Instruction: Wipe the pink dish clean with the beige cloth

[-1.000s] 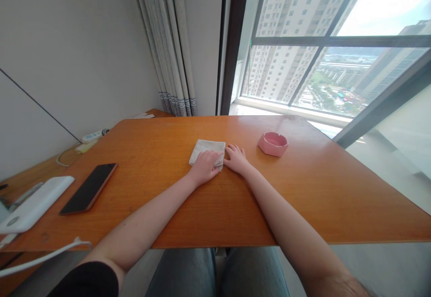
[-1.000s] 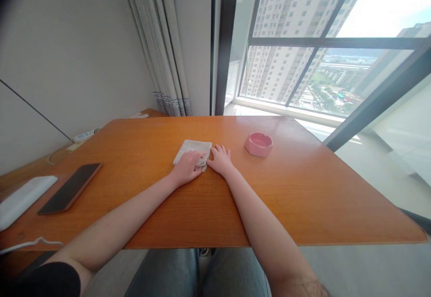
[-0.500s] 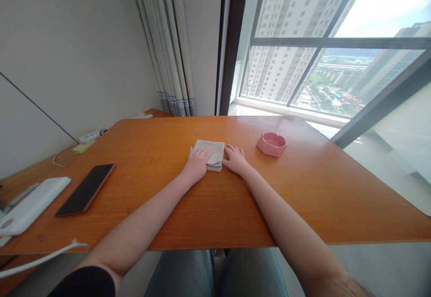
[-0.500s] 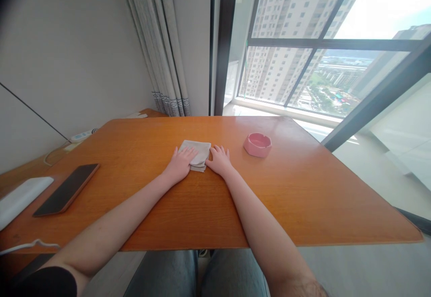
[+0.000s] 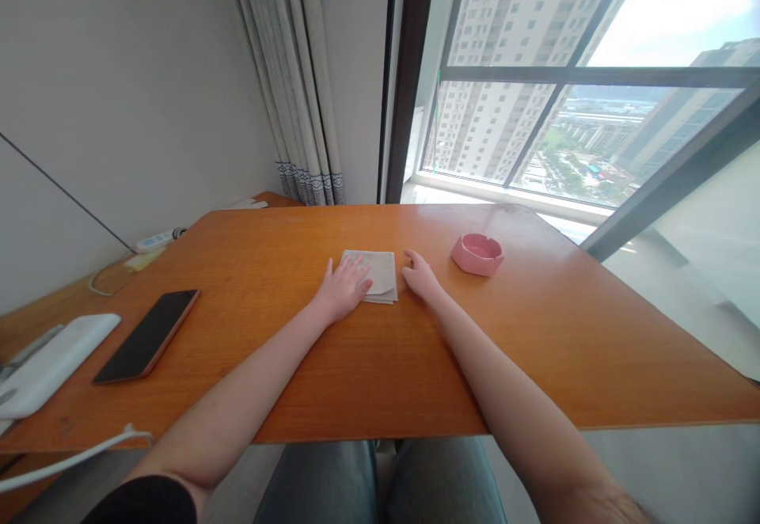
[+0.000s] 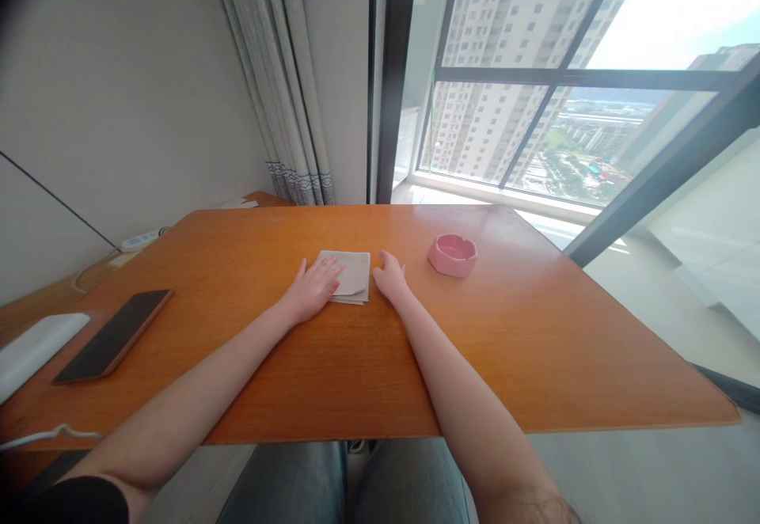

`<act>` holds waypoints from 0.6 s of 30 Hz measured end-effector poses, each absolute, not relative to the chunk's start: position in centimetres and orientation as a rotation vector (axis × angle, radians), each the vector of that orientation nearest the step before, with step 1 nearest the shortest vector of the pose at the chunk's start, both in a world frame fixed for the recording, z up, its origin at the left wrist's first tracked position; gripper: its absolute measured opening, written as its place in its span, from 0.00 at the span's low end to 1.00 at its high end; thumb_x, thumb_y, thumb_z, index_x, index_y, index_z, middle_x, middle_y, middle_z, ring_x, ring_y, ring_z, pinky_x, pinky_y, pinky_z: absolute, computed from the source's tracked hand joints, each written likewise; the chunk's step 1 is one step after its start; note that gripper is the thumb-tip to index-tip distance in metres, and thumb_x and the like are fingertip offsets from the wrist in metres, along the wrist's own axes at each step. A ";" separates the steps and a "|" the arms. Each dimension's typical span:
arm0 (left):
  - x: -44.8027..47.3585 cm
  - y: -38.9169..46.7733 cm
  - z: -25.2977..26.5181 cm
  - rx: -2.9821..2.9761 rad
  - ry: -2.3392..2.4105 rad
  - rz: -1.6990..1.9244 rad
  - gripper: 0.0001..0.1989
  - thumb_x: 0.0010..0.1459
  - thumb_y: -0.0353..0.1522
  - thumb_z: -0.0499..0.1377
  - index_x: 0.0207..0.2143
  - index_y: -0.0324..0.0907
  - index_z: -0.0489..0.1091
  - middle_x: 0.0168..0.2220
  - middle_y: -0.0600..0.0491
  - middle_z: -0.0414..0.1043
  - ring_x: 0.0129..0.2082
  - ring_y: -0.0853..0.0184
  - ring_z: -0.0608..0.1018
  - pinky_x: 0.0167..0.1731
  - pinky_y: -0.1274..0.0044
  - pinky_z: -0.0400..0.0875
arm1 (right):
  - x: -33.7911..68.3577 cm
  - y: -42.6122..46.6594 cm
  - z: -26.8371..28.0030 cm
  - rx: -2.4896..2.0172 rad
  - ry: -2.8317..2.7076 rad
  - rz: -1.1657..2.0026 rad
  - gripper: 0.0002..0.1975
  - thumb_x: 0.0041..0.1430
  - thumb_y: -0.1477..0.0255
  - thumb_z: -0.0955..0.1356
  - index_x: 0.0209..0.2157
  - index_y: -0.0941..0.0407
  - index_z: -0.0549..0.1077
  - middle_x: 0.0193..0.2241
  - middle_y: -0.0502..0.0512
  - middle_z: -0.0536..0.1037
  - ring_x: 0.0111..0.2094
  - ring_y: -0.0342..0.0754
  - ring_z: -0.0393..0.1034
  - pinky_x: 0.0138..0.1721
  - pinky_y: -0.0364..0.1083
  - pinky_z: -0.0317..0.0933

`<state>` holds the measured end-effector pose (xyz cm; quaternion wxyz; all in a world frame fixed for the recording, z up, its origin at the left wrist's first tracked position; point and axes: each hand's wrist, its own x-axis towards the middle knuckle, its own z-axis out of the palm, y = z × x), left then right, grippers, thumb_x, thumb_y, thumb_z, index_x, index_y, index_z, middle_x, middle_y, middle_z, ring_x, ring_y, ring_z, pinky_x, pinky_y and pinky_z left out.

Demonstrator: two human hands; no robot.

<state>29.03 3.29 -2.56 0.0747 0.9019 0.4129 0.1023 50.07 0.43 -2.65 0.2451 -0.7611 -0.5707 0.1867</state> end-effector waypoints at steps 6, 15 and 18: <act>29.8 3.0 -3.5 2.489 1.362 0.257 0.28 0.66 0.44 0.37 0.64 0.45 0.53 0.68 0.44 0.42 0.67 0.52 0.47 0.61 0.53 0.45 | 47.5 -1.2 -1.4 -1.769 -1.846 0.145 0.27 0.59 0.73 0.55 0.60 0.60 0.60 0.62 0.59 0.60 0.63 0.50 0.50 0.65 0.53 0.39; 29.7 3.3 -4.1 2.646 1.258 0.265 0.27 0.64 0.38 0.43 0.63 0.40 0.55 0.67 0.43 0.49 0.66 0.57 0.54 0.63 0.61 0.46 | 44.4 -3.5 -3.0 -2.156 -2.040 0.202 0.31 0.65 0.61 0.55 0.65 0.59 0.50 0.67 0.64 0.48 0.67 0.63 0.40 0.63 0.62 0.35; 29.0 4.1 -4.2 2.689 1.214 0.197 0.28 0.64 0.41 0.43 0.63 0.40 0.55 0.67 0.44 0.47 0.67 0.57 0.52 0.64 0.61 0.44 | 46.0 -5.0 -3.3 -2.210 -2.055 0.188 0.31 0.64 0.62 0.55 0.66 0.57 0.49 0.67 0.61 0.46 0.67 0.65 0.39 0.63 0.63 0.34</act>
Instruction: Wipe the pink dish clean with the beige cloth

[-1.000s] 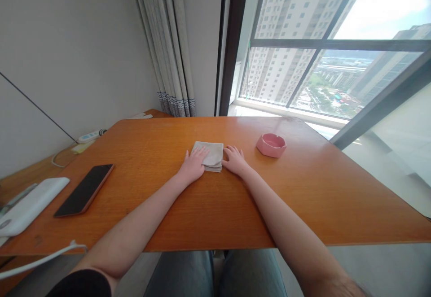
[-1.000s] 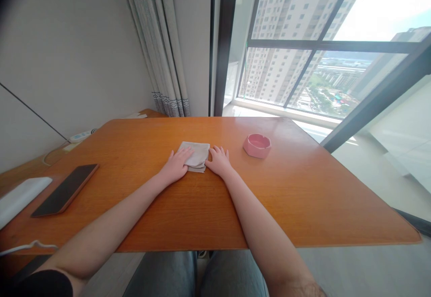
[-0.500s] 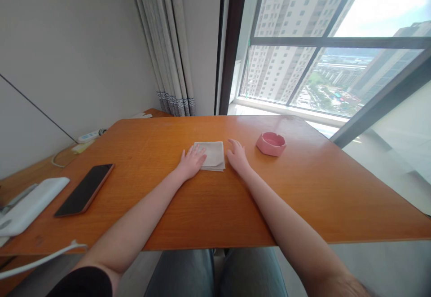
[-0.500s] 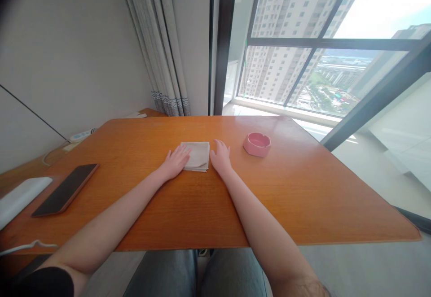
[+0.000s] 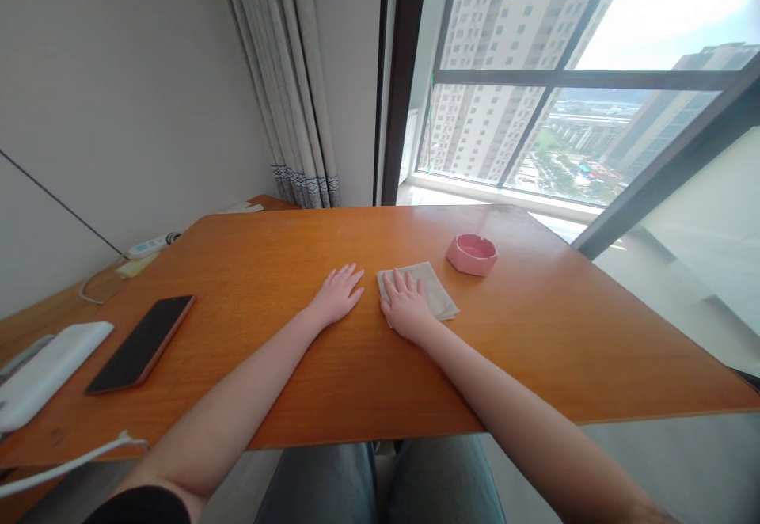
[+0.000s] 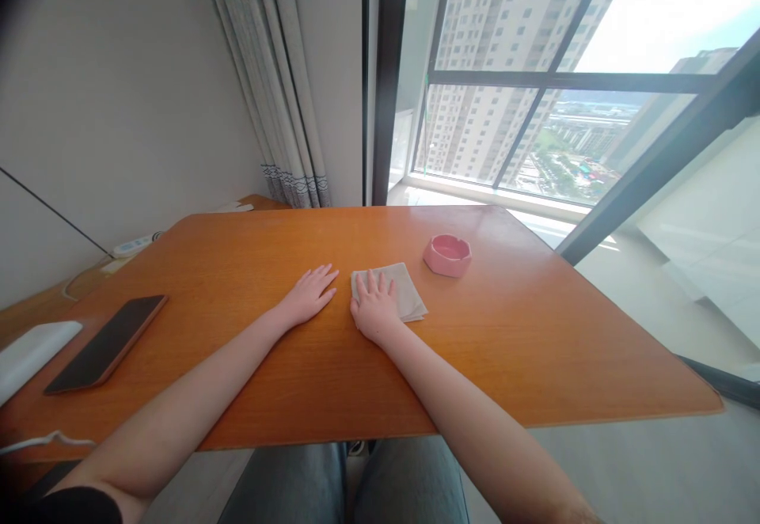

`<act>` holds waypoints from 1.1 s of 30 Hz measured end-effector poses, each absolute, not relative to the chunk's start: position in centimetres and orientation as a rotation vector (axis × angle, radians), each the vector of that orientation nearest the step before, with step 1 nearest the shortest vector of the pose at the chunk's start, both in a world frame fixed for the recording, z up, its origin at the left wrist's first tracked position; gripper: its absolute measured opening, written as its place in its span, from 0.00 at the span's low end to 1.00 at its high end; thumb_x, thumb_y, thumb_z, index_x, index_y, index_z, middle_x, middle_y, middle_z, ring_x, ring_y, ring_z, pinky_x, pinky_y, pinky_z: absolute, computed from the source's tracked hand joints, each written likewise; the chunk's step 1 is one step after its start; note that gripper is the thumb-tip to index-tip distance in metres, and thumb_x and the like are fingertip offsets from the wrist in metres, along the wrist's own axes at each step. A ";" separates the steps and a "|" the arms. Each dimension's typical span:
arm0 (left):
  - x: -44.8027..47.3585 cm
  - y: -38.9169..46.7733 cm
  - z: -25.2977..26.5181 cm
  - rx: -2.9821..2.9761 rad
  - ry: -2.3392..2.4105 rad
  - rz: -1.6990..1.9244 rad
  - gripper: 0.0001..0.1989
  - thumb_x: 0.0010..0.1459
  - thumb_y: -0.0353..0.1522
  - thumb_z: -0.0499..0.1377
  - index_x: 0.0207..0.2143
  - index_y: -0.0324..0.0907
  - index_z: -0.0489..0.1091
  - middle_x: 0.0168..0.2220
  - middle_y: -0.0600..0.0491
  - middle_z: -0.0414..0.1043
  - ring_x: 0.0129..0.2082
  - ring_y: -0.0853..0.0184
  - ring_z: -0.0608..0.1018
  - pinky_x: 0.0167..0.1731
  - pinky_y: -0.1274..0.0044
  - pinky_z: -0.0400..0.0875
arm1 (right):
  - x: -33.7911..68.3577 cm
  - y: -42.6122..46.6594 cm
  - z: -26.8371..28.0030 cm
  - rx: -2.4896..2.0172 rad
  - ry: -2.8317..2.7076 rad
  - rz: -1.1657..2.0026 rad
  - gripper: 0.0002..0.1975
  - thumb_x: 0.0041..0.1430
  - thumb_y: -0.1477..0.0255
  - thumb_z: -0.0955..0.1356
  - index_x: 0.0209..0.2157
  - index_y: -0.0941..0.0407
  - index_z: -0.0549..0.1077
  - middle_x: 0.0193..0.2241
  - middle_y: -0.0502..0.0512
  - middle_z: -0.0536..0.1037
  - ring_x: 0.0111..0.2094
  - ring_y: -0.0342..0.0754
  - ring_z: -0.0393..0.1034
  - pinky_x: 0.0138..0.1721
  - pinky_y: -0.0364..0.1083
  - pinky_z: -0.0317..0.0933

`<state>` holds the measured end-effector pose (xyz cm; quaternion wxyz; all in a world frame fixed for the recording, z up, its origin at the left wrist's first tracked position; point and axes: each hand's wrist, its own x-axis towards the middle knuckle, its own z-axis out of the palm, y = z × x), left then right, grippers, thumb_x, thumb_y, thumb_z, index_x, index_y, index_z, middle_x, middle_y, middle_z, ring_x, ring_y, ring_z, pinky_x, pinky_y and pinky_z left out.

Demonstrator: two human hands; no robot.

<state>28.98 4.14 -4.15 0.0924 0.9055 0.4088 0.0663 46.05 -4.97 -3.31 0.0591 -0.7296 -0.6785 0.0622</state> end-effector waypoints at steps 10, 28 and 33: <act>29.3 3.7 -4.4 2.697 1.254 0.207 0.28 0.65 0.43 0.41 0.63 0.40 0.54 0.67 0.44 0.47 0.67 0.58 0.51 0.64 0.62 0.44 | 59.0 -12.4 -4.6 -2.444 -1.875 0.081 0.30 0.65 0.58 0.52 0.66 0.53 0.50 0.67 0.55 0.50 0.67 0.59 0.42 0.64 0.59 0.41; 32.4 6.5 -3.7 2.221 0.958 0.556 0.11 0.53 0.32 0.57 0.38 0.36 0.71 0.32 0.49 0.76 0.31 0.66 0.77 0.34 0.74 0.72 | 45.5 2.2 -5.5 -1.455 -1.332 0.714 0.28 0.48 0.81 0.59 0.53 0.57 0.64 0.49 0.60 0.72 0.46 0.48 0.70 0.52 0.52 0.64; 33.7 5.6 -3.7 2.380 1.135 0.550 0.11 0.55 0.29 0.52 0.37 0.39 0.73 0.38 0.46 0.77 0.39 0.60 0.78 0.41 0.70 0.70 | 44.4 2.2 -6.4 -1.379 -1.578 0.445 0.22 0.50 0.80 0.60 0.48 0.57 0.69 0.47 0.60 0.72 0.52 0.50 0.65 0.58 0.53 0.57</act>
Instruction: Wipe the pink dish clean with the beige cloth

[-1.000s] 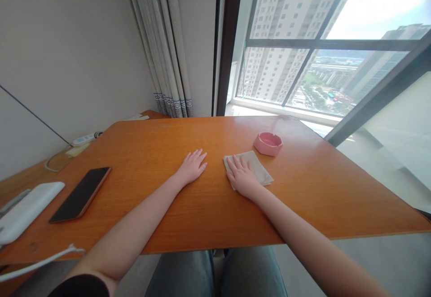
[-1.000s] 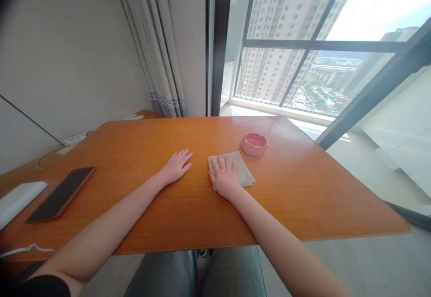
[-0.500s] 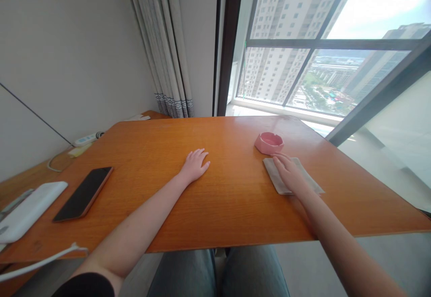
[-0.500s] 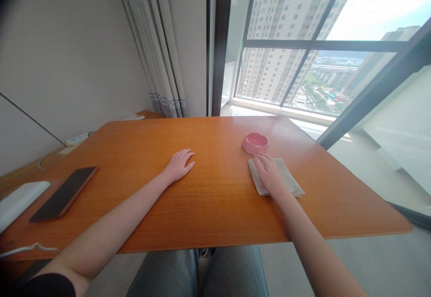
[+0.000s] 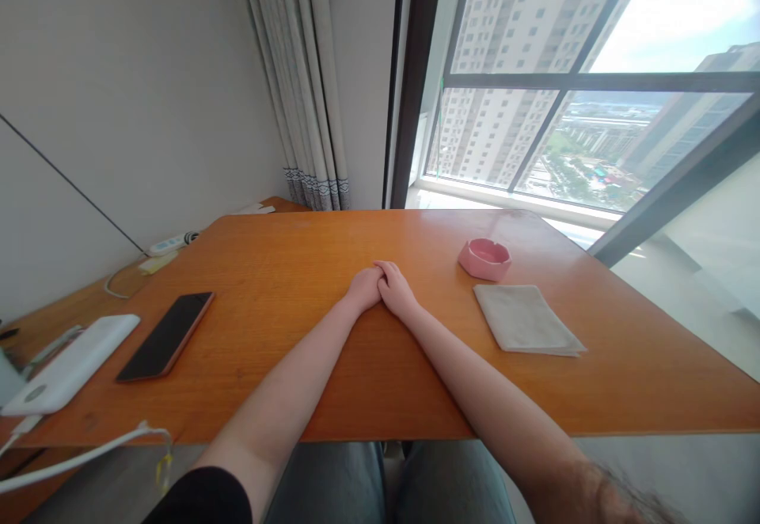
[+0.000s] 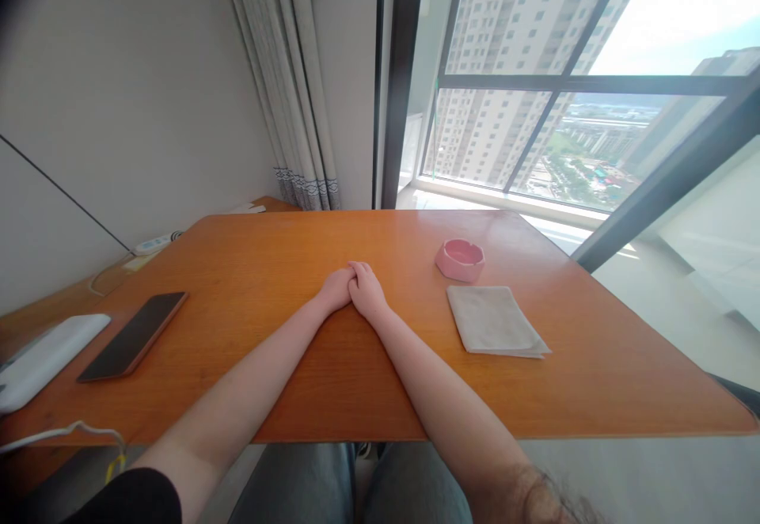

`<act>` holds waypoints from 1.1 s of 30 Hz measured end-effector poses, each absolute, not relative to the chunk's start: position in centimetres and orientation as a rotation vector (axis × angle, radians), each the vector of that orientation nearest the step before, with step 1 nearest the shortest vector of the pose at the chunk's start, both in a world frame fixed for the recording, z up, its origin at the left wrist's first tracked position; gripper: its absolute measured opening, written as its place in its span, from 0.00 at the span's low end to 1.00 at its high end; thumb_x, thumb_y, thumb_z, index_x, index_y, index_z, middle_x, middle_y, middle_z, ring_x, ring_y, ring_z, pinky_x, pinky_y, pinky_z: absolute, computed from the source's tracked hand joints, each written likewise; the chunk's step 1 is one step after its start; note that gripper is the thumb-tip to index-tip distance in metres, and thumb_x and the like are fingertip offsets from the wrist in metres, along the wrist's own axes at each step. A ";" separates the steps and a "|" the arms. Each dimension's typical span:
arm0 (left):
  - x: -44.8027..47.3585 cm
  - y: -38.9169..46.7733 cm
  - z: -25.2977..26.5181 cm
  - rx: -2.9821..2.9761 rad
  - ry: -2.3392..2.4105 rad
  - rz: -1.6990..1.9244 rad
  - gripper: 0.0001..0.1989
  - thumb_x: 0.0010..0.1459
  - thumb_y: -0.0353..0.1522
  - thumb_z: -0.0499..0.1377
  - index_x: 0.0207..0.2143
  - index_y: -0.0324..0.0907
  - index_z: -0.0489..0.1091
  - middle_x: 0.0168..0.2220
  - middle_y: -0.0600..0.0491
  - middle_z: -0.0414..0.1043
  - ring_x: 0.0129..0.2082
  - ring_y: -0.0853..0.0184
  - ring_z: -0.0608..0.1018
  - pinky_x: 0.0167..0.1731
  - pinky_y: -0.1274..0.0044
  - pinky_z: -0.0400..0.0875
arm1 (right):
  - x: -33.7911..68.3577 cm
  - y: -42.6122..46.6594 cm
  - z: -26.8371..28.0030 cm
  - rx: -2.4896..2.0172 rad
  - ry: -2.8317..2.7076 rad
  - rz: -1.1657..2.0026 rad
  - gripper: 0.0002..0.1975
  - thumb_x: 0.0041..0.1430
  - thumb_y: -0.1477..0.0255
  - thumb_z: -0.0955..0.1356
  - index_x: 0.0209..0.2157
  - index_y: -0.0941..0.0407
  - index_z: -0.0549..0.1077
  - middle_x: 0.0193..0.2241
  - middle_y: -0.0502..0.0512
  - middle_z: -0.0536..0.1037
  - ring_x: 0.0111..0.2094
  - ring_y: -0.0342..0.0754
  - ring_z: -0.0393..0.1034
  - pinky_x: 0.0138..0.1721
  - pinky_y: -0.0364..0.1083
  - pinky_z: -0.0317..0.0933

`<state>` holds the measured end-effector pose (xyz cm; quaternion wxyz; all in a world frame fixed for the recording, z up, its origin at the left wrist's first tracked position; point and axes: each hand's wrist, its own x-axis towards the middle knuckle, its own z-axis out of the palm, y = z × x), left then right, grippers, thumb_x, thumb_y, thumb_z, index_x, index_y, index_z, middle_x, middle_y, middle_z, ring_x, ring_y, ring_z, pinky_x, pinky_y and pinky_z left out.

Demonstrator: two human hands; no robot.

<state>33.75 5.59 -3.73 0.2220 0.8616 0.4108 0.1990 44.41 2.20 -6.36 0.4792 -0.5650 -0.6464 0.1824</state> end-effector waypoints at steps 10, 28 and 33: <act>33.6 5.1 -3.7 2.506 1.098 0.524 0.11 0.55 0.30 0.53 0.36 0.40 0.73 0.37 0.47 0.77 0.38 0.62 0.77 0.38 0.74 0.69 | 45.3 1.2 -5.0 -1.464 -1.804 0.298 0.21 0.54 0.78 0.58 0.49 0.60 0.69 0.48 0.62 0.72 0.51 0.49 0.65 0.56 0.49 0.59; 33.2 4.7 -3.2 2.455 0.944 0.654 0.09 0.57 0.32 0.53 0.36 0.41 0.71 0.35 0.50 0.73 0.37 0.64 0.74 0.42 0.72 0.69 | 59.8 -1.7 -0.9 -2.464 -1.358 -0.144 0.14 0.59 0.70 0.60 0.40 0.62 0.73 0.42 0.67 0.75 0.47 0.58 0.64 0.49 0.56 0.57; 33.1 3.6 -0.1 2.746 0.785 0.869 0.29 0.54 0.33 0.60 0.59 0.45 0.58 0.65 0.45 0.52 0.66 0.56 0.50 0.63 0.58 0.43 | 55.3 -0.7 0.0 -1.935 -1.913 -0.075 0.08 0.58 0.70 0.63 0.34 0.58 0.72 0.36 0.61 0.76 0.42 0.54 0.65 0.49 0.52 0.58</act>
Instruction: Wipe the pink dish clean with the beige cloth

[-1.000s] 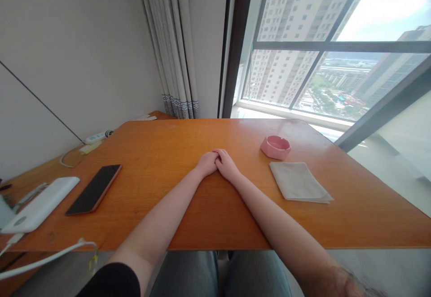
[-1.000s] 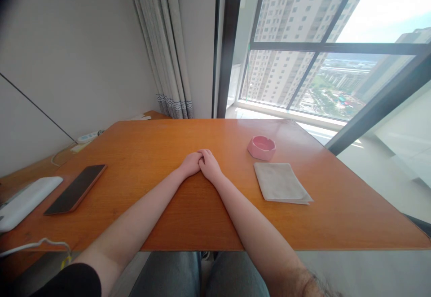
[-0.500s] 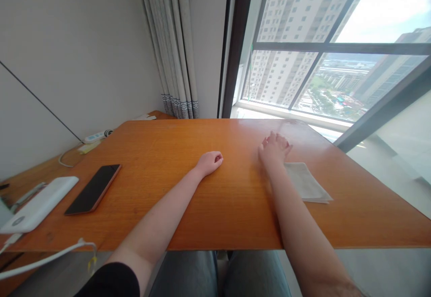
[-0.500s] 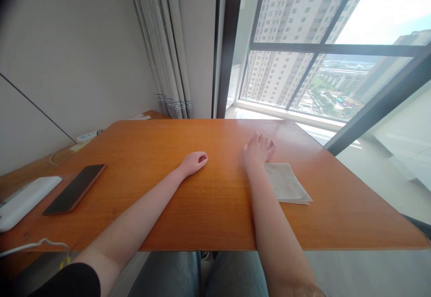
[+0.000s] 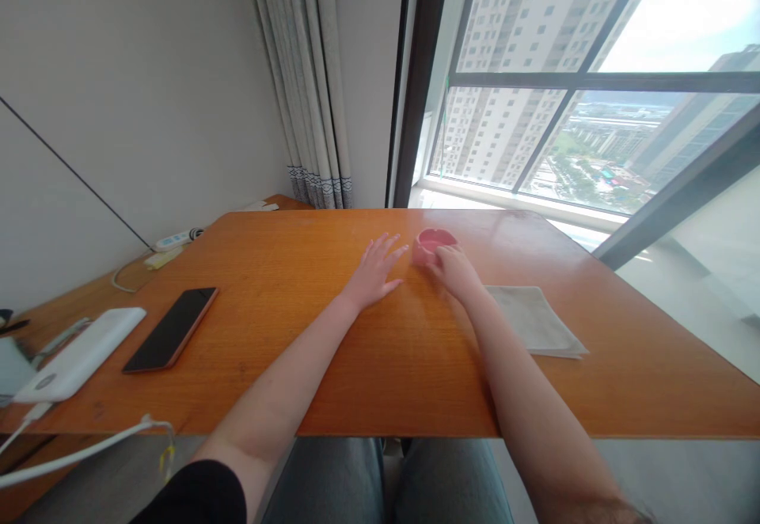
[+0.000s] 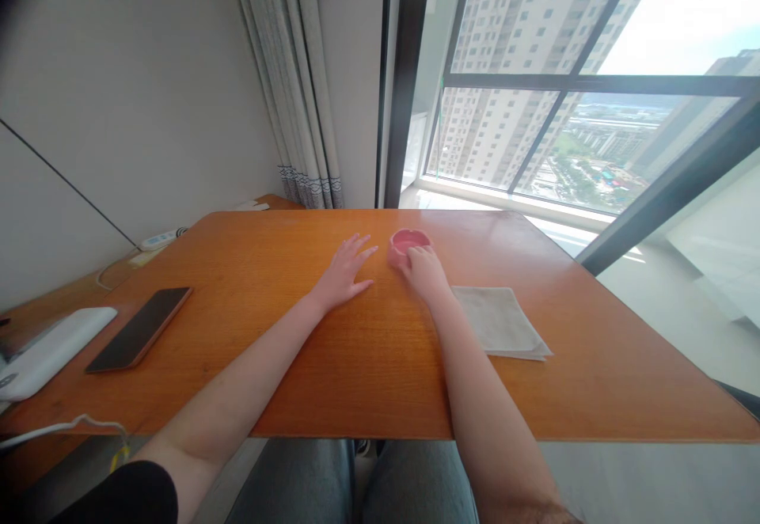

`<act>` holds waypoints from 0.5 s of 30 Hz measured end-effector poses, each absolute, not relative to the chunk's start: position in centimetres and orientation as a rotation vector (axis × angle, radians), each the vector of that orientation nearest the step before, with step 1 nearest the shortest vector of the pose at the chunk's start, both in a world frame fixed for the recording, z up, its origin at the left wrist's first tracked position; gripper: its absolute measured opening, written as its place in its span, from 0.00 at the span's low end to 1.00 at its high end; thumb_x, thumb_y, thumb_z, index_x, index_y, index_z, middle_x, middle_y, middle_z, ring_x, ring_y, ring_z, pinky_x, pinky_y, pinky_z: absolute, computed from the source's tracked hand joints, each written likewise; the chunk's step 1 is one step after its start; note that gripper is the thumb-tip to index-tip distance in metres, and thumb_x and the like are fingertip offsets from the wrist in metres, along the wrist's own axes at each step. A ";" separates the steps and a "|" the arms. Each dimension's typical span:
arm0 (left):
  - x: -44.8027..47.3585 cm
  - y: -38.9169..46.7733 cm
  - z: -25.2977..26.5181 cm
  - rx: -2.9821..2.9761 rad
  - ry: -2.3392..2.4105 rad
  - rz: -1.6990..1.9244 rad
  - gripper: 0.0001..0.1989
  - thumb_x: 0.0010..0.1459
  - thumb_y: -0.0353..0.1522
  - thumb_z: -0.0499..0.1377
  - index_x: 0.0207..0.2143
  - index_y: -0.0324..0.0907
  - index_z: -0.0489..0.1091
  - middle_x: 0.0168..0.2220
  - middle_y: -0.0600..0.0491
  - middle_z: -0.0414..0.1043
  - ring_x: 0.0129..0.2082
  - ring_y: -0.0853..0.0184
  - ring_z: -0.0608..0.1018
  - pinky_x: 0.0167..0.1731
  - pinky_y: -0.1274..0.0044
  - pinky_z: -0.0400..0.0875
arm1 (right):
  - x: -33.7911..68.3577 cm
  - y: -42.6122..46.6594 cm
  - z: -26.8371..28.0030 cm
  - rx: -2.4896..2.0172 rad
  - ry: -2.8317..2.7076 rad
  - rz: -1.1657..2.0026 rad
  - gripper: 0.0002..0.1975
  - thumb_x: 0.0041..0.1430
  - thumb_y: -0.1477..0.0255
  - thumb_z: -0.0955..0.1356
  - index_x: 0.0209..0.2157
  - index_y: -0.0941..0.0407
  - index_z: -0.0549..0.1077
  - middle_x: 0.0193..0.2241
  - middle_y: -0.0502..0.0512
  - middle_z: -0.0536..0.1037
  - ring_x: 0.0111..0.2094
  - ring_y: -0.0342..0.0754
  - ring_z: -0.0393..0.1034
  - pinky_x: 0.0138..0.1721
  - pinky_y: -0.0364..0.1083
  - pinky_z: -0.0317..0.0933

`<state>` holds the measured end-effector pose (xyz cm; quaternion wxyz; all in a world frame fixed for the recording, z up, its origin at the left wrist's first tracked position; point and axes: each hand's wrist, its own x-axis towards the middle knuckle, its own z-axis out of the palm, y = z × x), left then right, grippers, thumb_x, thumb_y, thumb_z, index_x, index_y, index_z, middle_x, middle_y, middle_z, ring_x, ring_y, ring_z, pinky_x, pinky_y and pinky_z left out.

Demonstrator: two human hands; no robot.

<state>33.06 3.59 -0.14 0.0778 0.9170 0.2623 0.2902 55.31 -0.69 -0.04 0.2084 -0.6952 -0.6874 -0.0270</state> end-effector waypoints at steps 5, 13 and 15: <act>31.1 3.5 2.3 2.912 0.692 0.531 0.11 0.58 0.36 0.56 0.43 0.42 0.70 0.47 0.46 0.72 0.54 0.58 0.69 0.63 0.58 0.46 | 48.2 -1.4 -0.5 -1.384 -2.135 0.090 0.08 0.60 0.69 0.64 0.37 0.57 0.72 0.38 0.60 0.74 0.47 0.54 0.65 0.53 0.54 0.58; 20.8 6.5 1.5 2.702 1.509 0.570 0.12 0.54 0.38 0.59 0.36 0.38 0.70 0.40 0.42 0.73 0.43 0.54 0.73 0.45 0.65 0.67 | 47.3 -2.4 -0.8 -1.356 -1.850 0.088 0.28 0.63 0.64 0.61 0.63 0.53 0.51 0.61 0.62 0.58 0.65 0.55 0.45 0.64 0.59 0.46; 18.1 7.7 1.3 2.608 1.721 0.611 0.13 0.54 0.38 0.59 0.37 0.38 0.70 0.39 0.42 0.73 0.42 0.54 0.73 0.45 0.66 0.67 | 47.8 -2.1 -1.2 -1.393 -1.838 0.125 0.28 0.64 0.64 0.60 0.63 0.54 0.52 0.60 0.63 0.58 0.64 0.55 0.47 0.64 0.59 0.47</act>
